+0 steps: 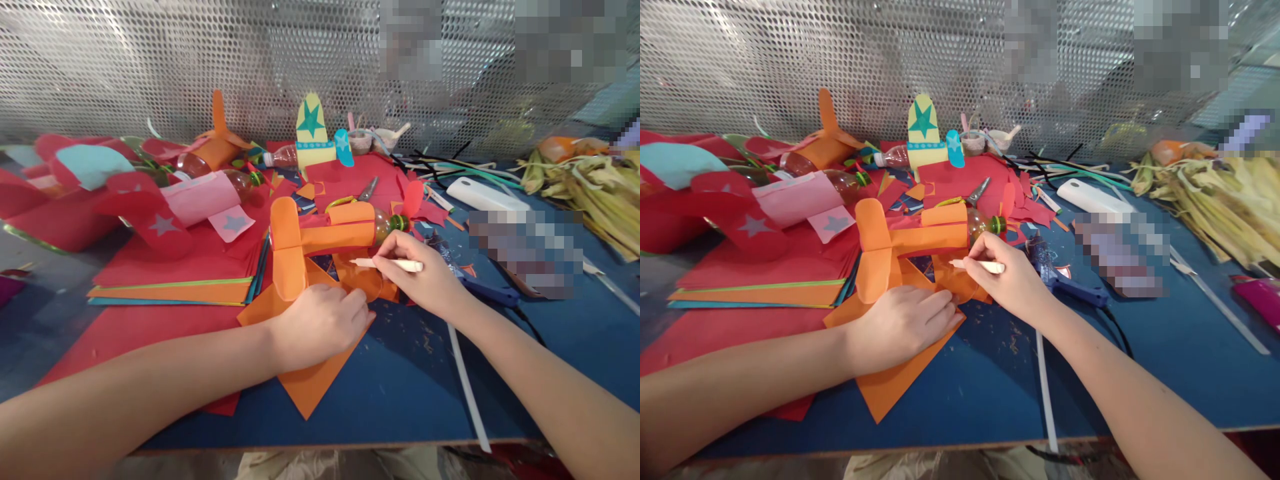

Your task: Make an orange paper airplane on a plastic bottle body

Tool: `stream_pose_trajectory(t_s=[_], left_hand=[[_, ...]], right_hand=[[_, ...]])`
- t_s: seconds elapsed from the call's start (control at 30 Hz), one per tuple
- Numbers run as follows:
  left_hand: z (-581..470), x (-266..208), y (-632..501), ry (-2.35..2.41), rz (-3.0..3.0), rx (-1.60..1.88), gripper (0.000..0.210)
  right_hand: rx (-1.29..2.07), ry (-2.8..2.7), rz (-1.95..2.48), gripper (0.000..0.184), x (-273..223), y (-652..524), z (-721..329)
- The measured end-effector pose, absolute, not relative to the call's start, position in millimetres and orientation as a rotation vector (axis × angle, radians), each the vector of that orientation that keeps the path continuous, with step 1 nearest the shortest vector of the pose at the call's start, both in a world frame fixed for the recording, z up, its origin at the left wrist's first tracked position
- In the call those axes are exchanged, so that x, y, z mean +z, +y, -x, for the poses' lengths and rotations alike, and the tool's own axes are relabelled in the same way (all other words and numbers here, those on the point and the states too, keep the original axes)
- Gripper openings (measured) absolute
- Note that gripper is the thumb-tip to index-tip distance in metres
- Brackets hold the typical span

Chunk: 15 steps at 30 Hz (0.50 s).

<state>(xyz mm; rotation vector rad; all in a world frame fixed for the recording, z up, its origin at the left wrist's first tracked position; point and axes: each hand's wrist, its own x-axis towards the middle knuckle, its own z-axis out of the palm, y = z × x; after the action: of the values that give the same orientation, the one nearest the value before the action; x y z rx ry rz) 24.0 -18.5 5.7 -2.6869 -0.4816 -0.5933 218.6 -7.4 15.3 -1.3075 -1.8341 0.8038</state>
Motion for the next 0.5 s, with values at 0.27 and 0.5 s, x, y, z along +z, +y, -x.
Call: stream_pose_trajectory(t_s=[0.27,0.5], left_hand=[[-24.3,3.9,-18.2,-0.493,2.68,-0.583,0.027],[-23.9,4.5,-17.8,-0.477,2.683,-0.592,0.025]], right_hand=[[0.779,-1.853,1.331,0.015,16.6,-7.6,-218.7],[0.807,-1.852,1.302,0.016,16.5,-8.2,-218.8]])
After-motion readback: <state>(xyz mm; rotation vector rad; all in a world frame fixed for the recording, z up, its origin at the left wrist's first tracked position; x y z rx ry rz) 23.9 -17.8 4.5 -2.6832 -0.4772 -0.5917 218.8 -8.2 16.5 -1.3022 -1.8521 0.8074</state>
